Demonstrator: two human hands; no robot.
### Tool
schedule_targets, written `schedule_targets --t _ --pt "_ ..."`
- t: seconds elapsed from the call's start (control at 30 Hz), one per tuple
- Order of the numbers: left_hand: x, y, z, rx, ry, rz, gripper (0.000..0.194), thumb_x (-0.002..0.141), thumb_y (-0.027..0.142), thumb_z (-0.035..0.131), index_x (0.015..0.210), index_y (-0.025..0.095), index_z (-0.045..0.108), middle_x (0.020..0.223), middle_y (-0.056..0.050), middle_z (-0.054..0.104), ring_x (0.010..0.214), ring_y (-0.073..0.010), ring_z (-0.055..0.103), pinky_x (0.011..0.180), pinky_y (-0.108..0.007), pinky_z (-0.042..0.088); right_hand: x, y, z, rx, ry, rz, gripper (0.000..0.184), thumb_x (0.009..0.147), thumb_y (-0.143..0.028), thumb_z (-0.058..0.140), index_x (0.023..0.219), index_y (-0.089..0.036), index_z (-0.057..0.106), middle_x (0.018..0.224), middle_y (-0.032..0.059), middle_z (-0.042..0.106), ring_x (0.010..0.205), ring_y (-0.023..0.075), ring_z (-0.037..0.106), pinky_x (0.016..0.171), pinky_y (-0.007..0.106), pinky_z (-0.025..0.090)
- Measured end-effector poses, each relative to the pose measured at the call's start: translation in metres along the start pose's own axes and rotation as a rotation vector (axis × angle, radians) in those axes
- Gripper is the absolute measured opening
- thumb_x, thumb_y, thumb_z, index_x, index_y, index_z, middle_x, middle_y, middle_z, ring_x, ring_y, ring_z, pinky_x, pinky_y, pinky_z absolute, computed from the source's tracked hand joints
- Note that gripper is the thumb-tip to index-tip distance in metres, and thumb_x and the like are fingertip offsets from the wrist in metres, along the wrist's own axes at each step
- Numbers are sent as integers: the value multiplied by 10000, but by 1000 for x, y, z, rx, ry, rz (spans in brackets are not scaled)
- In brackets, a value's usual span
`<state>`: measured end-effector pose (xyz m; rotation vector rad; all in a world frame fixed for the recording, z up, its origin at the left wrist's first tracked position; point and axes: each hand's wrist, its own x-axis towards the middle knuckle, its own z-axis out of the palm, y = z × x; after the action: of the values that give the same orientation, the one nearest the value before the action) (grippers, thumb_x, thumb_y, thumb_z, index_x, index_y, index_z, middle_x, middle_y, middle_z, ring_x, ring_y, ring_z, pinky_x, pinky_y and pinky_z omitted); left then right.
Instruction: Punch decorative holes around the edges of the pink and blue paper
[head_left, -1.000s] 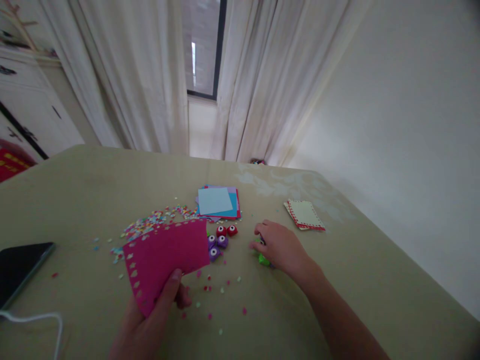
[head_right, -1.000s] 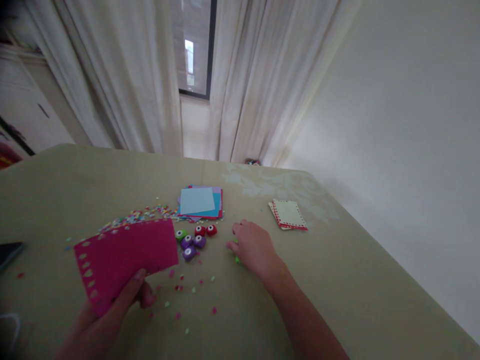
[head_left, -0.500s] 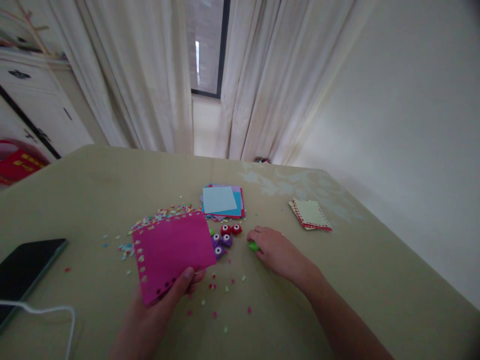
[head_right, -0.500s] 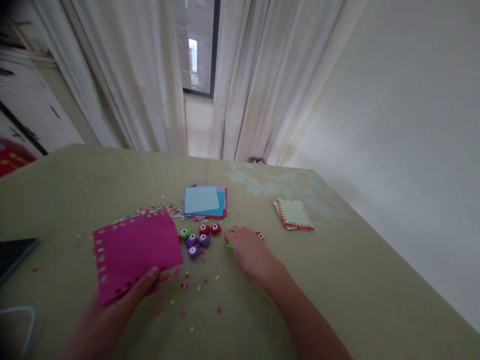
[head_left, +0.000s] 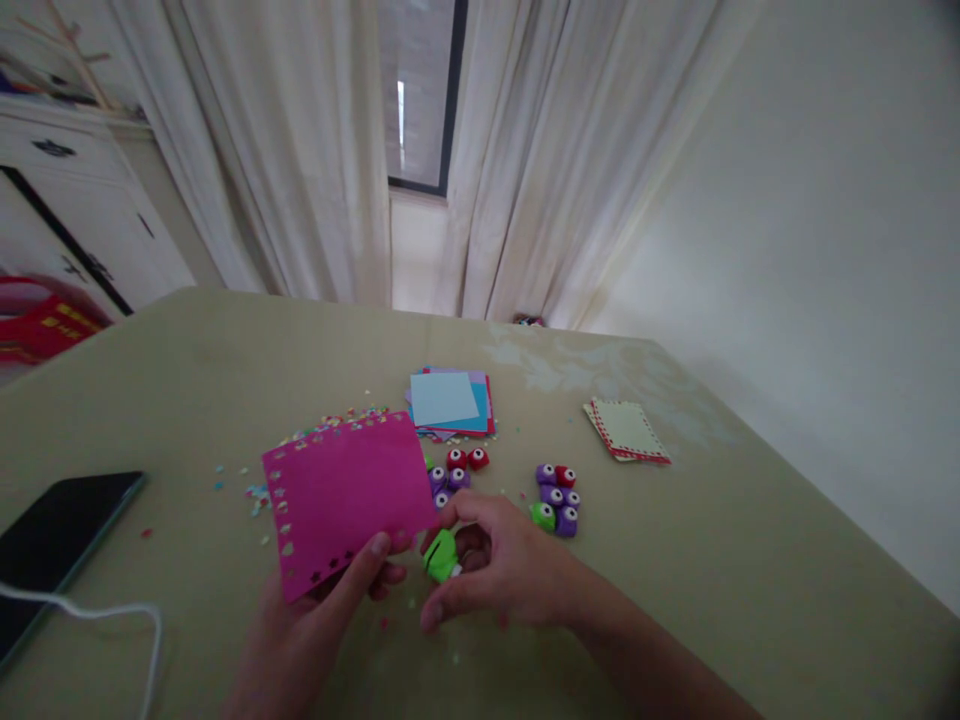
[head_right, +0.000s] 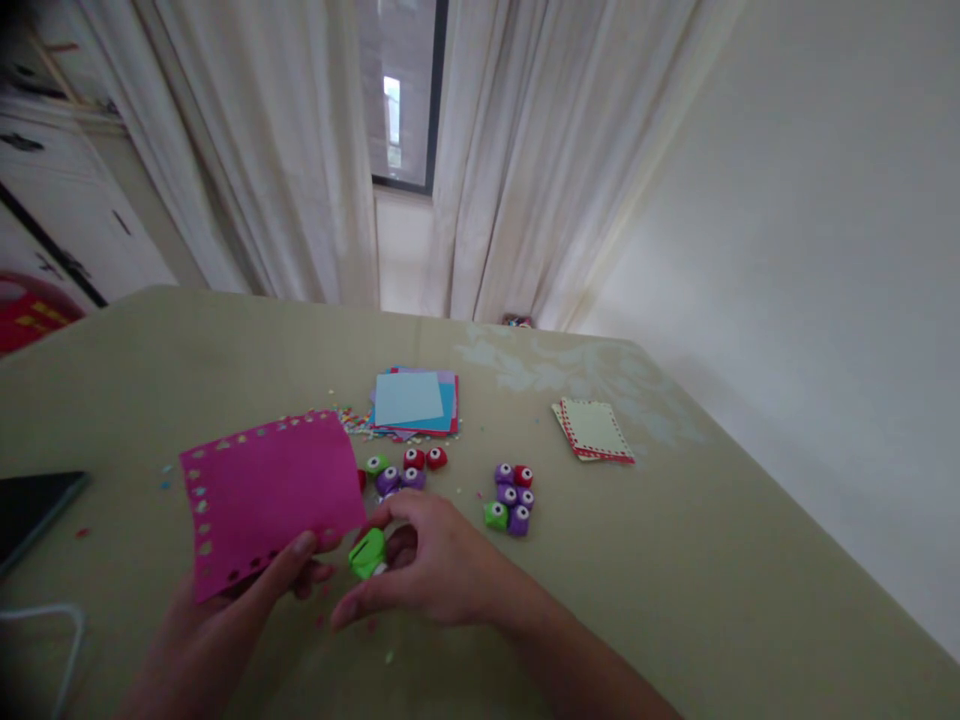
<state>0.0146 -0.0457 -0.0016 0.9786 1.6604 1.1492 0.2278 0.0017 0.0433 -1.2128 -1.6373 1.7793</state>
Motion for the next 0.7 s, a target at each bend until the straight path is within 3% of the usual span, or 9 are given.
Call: schedule_targets --t 0.13,0.33,0.5,0.7 --pt "-4 0 0 15 38 28 474 689 695 818 691 221 807 701 -65 828 673 -294 798 603 -321 641 6 6 6 90 -1 67 662 455 -501 1044 914 -211 665 646 -81 552 573 108 443 535 233 318" --pt "-6 -1 2 13 10 81 417 702 639 833 793 232 829 766 -48 847 697 -295 802 589 -315 638 5 -1 13 229 -1 -63 627 525 -557 1010 929 -200 690 782 -27 639 678 140 532 625 258 410" --pt "-8 0 4 7 25 123 457 687 617 851 913 221 811 843 -61 859 752 -307 810 642 -336 658 6 2 12 122 100 -44 614 503 -551 1021 841 -194 654 668 -63 533 604 106 406 542 233 293" --pt "-13 8 6 -17 64 75 430 667 546 878 933 223 782 884 -48 857 800 -300 807 674 -328 651 6 9 15 149 74 -21 653 517 -597 995 899 -215 629 741 -37 597 659 138 519 595 257 390"
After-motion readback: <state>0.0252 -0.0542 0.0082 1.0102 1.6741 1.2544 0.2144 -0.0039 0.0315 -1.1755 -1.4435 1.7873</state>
